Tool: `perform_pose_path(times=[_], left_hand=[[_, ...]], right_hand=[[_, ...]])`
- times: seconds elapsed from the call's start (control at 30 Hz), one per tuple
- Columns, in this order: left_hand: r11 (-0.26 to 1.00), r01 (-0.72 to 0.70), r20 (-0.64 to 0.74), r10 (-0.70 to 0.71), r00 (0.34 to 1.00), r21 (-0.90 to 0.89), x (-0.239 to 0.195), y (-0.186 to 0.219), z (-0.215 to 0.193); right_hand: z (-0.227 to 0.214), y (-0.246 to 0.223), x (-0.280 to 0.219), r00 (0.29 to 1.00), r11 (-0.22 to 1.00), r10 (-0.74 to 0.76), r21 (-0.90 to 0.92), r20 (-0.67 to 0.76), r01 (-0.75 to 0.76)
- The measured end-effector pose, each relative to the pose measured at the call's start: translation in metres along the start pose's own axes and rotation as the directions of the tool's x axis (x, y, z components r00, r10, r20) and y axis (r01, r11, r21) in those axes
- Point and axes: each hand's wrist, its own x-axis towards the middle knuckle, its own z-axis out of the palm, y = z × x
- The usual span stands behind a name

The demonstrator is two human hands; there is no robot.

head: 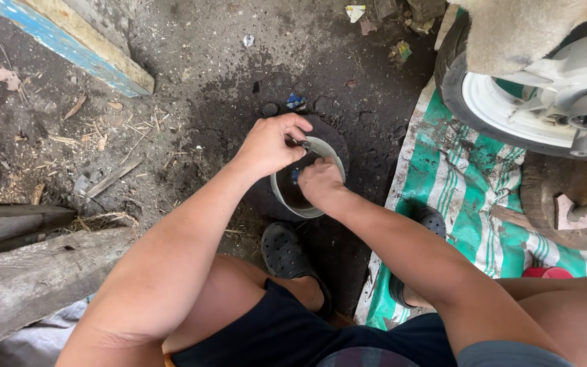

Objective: The person cleans a small metal part with a brush and liquid, then installs it into the motorcycle wheel hub. They use a cordless impact wrench to tighten the hub nut, completing the wheel assembly.

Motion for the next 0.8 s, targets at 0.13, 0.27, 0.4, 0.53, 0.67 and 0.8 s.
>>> perform_pose_path(times=[0.13, 0.27, 0.4, 0.53, 0.67, 0.8], left_hand=[[0.998, -0.019, -0.004, 0.019, 1.0, 0.058, -0.001, -0.002, -0.004], [0.998, -0.032, -0.019, 0.033, 0.999, 0.06, -0.009, -0.004, -0.011], [0.992, 0.012, -0.005, -0.011, 1.0, 0.123, -0.017, -0.003, -0.011], [0.985, 0.023, -0.005, -0.022, 1.0, 0.17, -0.014, -0.013, -0.007], [0.981, 0.042, 0.0, -0.043, 0.999, 0.188, -0.007, -0.019, -0.002], [0.978, 0.067, 0.028, -0.074, 0.997, 0.196, 0.002, -0.023, 0.014]], right_hand=[[-0.043, 0.006, -0.015, 1.0, 1.0, 0.012, 0.025, 0.021, -0.013], [-0.117, 0.042, -0.08, 0.966, 0.937, 0.168, 0.271, 0.199, -0.219], [-0.165, 0.067, -0.129, 0.97, 0.762, 0.155, 0.602, 0.187, -0.238], [-0.15, 0.066, -0.143, 0.966, 0.717, 0.254, 0.662, 0.046, -0.22], [-0.138, 0.051, -0.148, 0.903, 0.556, 0.386, 0.829, -0.191, -0.062], [-0.154, 0.04, -0.137, 0.791, 0.54, 0.447, 0.831, -0.419, 0.135]])
